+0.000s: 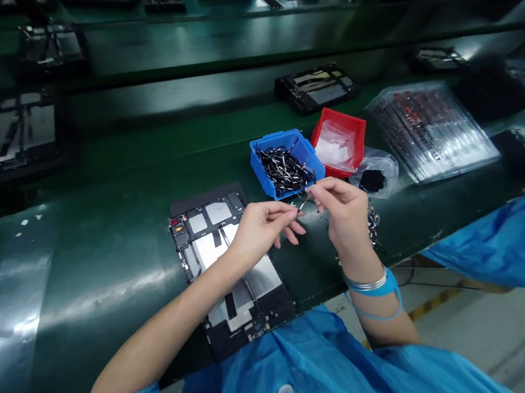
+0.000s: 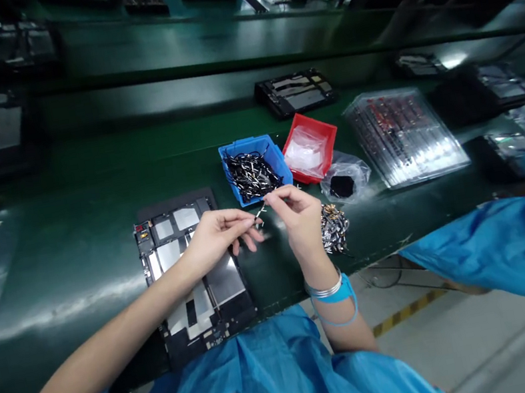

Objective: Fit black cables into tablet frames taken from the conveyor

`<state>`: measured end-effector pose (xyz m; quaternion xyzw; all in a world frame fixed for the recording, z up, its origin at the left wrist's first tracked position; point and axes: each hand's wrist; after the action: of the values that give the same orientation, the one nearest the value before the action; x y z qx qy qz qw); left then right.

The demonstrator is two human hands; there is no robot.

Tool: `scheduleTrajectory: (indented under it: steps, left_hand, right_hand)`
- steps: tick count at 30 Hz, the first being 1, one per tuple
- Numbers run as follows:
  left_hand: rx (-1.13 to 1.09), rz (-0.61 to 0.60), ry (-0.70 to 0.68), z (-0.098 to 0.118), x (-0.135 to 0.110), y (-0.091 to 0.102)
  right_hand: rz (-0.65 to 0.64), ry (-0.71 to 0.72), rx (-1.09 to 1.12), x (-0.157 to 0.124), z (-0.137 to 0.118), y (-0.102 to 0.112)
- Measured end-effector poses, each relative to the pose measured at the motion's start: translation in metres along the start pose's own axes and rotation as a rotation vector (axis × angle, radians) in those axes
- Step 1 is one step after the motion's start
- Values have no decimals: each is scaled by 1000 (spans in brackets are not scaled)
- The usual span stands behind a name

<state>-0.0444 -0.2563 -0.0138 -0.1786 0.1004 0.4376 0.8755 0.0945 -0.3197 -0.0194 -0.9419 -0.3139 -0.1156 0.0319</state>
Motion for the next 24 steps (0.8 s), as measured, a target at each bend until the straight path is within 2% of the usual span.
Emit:
scheduleTrajectory:
  steps: [4, 7, 9, 11, 14, 19, 24]
  left_hand:
    - [-12, 14, -36, -1, 1, 0]
    - [2, 8, -60, -1, 0, 1]
    - [14, -4, -88, 0, -1, 1]
    - [41, -26, -133, 2, -3, 2]
    - [110, -67, -203, 5, -5, 3]
    - [158, -77, -221, 4, -5, 4]
    - [224, -84, -299, 3, -5, 3]
  right_hand:
    - [49, 107, -59, -4, -1, 8]
    - [86, 347, -210, -13, -5, 12]
    - [35, 522, -324, -15, -8, 13]
    - [-73, 630, -387, -15, -10, 15]
    - [-163, 681, -398, -14, -13, 17]
    - [-66, 761, -396, -17, -12, 19]
    - [-143, 824, -422, -21, -10, 17]
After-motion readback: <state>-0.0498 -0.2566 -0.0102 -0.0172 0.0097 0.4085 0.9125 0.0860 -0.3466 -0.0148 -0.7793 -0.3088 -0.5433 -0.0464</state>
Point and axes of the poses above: each hand's wrist, its own x-axis towards the middle knuckle, its own y-axis out of the back of the hand, z = x × y, and after that the axes turned 14 degrees about z, right-handed
